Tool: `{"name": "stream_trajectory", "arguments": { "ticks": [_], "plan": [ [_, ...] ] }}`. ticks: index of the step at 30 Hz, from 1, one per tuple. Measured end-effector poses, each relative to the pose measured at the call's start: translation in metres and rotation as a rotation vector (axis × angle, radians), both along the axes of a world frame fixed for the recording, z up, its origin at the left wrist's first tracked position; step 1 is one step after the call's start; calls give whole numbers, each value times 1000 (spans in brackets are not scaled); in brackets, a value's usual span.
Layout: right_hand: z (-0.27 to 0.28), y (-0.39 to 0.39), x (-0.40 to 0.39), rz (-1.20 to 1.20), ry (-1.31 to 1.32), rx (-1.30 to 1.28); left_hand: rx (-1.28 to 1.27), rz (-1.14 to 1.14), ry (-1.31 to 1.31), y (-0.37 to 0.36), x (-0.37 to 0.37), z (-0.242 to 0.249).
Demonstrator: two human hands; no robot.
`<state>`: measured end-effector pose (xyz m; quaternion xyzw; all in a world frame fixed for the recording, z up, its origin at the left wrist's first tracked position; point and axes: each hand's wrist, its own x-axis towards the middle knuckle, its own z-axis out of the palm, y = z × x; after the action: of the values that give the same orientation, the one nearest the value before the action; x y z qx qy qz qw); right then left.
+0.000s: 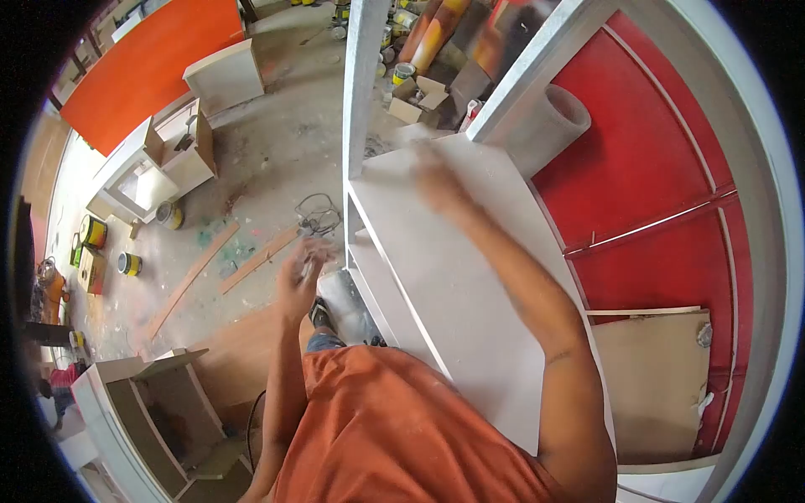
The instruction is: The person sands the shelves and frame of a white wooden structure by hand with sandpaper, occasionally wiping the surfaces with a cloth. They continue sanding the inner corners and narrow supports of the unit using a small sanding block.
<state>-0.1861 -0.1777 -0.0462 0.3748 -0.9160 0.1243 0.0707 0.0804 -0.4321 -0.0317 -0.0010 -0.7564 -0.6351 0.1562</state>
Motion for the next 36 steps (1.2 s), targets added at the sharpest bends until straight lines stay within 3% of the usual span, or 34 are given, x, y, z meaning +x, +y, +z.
{"name": "stream_trajectory", "arguments": {
  "ticks": [1,3,4,5,8,10,11,13,14,16,17,19,20,22,26,28,32,36],
  "plan": [
    [15,-8,19,1,4,6,6,1,4,4,-10,12],
    [60,-20,57,288,-140,-41,-165,-46,166,11,-22,48],
    [57,1,38,140,-164,-1,-163,-45,161,12,-22,53],
    [39,25,-4,138,53,54,-152,-88,164,12,-21,58],
    [46,15,-24,-37,-86,-131,-218,-105,254,-1,-31,65],
    [33,-19,11,-22,23,126,-274,-103,304,1,-37,66],
    [30,-34,41,117,6,-227,-196,19,247,6,-53,73],
    [63,-40,74,330,192,42,-75,238,280,14,-93,81],
    [61,-26,62,334,194,48,-36,337,377,17,-116,86],
    [50,24,7,255,170,11,-67,330,532,18,-154,101],
    [45,36,-23,164,62,-154,-63,335,533,19,-166,106],
    [49,31,-37,70,125,-47,-99,23,242,21,-182,116],
    [45,30,-34,69,120,-40,-92,23,237,25,-181,116],
    [38,27,-30,-43,150,-123,155,-5,17,32,-181,114],
    [50,53,9,-68,107,-86,75,137,240,38,-194,98],
    [48,57,4,-55,235,40,23,282,396,46,-199,93],
    [45,32,-53,69,201,-98,96,175,83,42,-183,107],
    [52,65,-14,84,168,-137,98,183,238,41,-195,97]
  ]
}}
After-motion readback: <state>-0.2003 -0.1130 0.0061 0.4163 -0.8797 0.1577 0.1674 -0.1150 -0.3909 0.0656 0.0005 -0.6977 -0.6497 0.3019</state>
